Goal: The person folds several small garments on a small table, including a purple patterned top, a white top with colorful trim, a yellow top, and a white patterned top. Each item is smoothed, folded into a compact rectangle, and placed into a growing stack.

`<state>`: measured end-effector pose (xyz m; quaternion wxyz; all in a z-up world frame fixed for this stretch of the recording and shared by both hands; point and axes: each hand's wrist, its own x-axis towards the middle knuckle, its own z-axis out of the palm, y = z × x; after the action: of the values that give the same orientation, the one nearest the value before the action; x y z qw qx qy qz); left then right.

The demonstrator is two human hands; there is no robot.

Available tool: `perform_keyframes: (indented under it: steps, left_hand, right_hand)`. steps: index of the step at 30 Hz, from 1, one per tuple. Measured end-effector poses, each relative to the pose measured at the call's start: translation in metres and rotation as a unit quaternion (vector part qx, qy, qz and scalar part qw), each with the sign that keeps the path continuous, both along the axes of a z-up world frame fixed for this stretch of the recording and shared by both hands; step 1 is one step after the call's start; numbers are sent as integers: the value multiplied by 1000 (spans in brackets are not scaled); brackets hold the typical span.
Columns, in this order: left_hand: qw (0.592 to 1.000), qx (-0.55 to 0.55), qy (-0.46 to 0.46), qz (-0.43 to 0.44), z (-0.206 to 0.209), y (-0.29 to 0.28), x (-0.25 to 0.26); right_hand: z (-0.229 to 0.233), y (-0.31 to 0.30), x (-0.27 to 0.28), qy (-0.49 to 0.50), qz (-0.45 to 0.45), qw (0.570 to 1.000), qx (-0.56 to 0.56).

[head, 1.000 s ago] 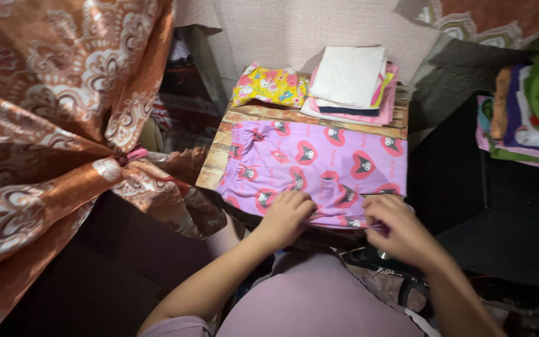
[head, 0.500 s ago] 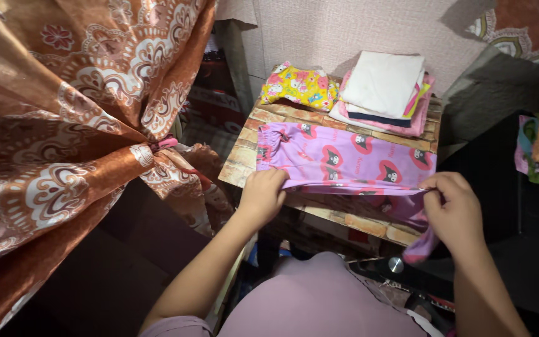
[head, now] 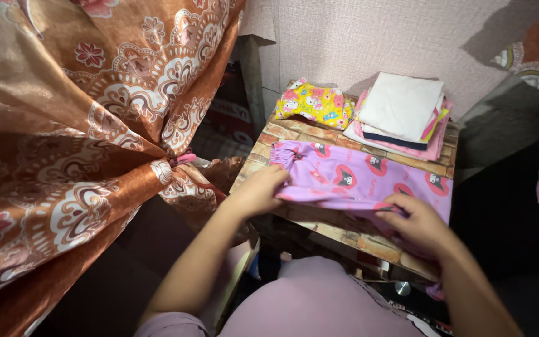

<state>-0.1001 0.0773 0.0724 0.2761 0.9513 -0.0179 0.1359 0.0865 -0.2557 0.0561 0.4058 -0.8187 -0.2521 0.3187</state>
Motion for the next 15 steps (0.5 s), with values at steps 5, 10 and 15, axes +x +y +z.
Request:
perform_keyframes:
  steps: [5, 10, 15]
  left_hand:
    - [959, -226, -3, 173, -45, 26, 16]
    - [889, -411, -172, 109, -72, 28, 62]
    - [959, -143, -71, 236, -70, 39, 87]
  right_hand:
    - [-9, -4, 39, -52, 53, 995, 73]
    - [-16, 19, 64, -166, 4, 983, 82]
    - [-16, 45, 83, -238, -21, 970, -34]
